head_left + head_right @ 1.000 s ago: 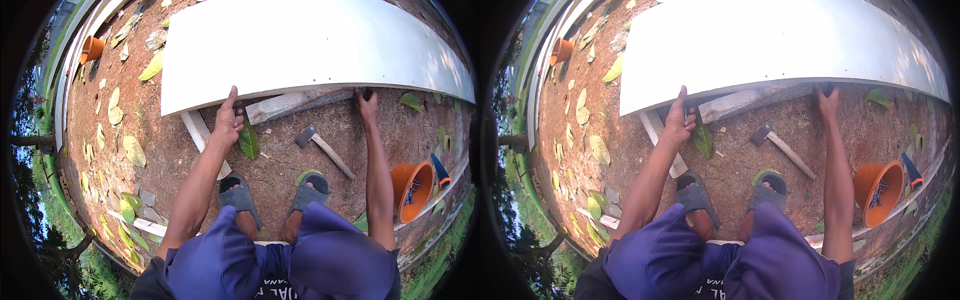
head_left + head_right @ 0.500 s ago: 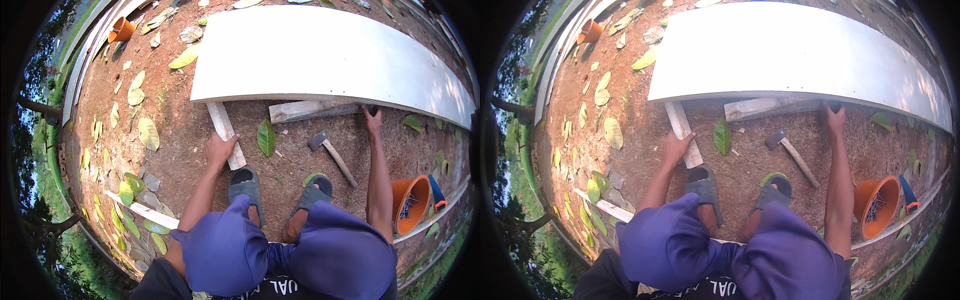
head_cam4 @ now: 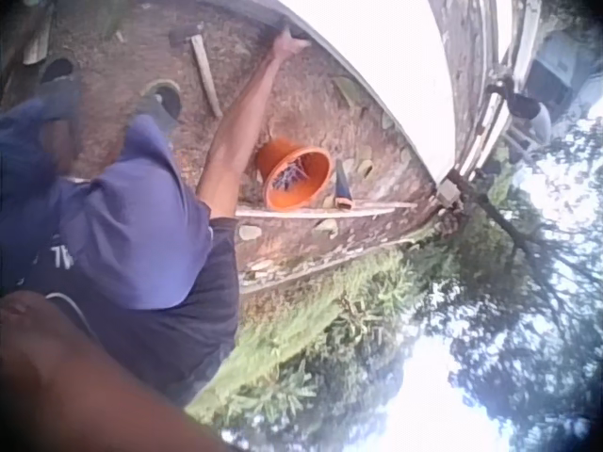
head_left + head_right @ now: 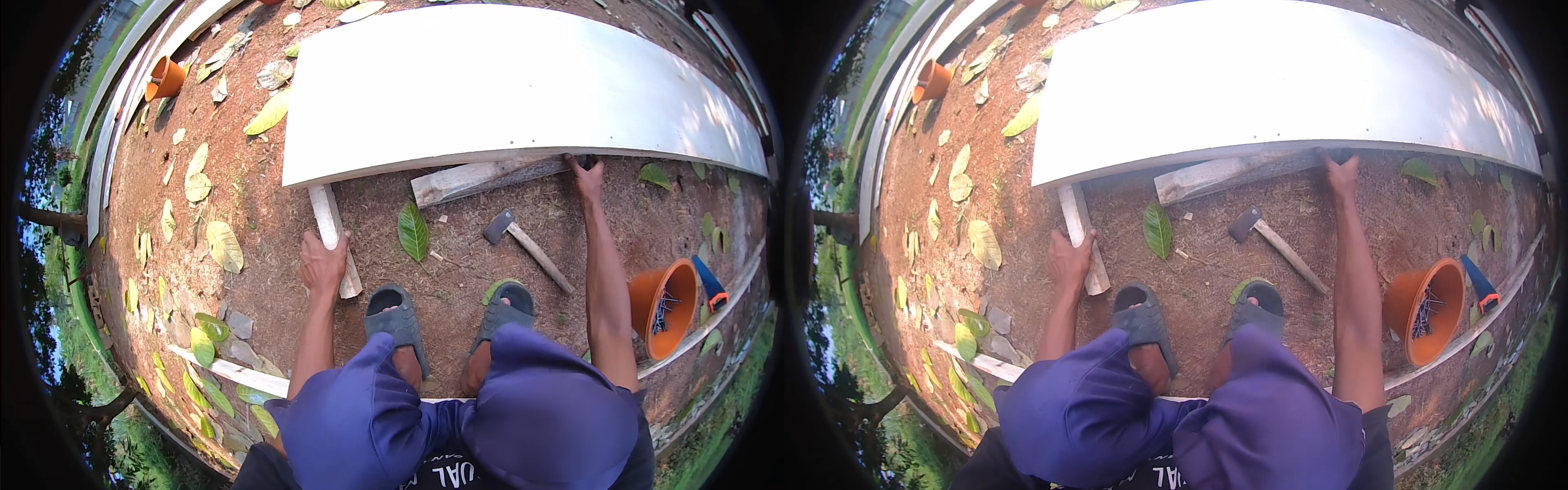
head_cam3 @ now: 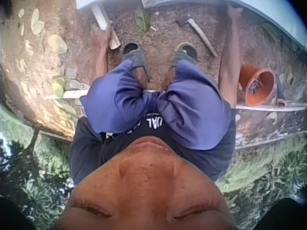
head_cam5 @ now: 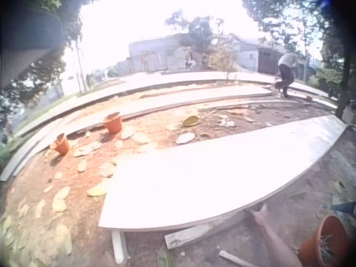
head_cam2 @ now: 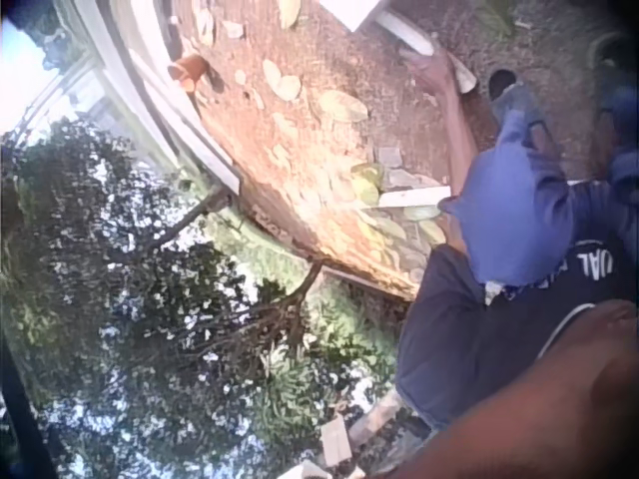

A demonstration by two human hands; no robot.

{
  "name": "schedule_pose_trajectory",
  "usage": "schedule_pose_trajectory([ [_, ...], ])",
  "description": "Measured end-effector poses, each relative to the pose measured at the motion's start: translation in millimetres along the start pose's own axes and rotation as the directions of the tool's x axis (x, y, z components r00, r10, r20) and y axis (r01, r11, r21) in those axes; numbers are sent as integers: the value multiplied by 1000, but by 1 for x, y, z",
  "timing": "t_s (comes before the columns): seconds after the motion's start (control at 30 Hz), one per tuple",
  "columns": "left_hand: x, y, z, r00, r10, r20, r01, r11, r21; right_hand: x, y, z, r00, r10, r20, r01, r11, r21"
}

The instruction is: The person assembles a wooden bench by hammering nails into a white board and wooden legs. They measure and cut a wooden plank with a tape measure and hand saw, then position the plank under the board as a support.

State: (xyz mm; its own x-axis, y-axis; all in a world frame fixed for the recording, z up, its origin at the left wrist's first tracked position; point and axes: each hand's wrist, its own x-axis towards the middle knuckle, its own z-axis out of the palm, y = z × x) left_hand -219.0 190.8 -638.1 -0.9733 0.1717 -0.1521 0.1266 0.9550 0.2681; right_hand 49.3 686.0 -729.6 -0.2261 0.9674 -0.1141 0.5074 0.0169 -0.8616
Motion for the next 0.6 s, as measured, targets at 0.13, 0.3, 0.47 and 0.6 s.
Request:
schedule_pose_trajectory([
  [0.13, 8, 15, 5, 996, 28, 83, 5, 928, -373, 0, 1, 6, 1000, -25, 10, 24, 998, 53],
  [0.3, 16, 105, 15, 748, 94, 657, 600, 327, -730, -9, -10, 2, 1000, 0, 3, 0, 1000, 30],
  [0.47, 38, 122, 47, 830, 49, 556, 516, 311, -798, -23, -29, 1, 999, 23, 42, -19, 996, -88],
  [0.6, 38, 131, 51, 815, 159, 557, 566, -15, -825, -26, -38, -3, 997, 70, 34, -66, 991, -118],
])
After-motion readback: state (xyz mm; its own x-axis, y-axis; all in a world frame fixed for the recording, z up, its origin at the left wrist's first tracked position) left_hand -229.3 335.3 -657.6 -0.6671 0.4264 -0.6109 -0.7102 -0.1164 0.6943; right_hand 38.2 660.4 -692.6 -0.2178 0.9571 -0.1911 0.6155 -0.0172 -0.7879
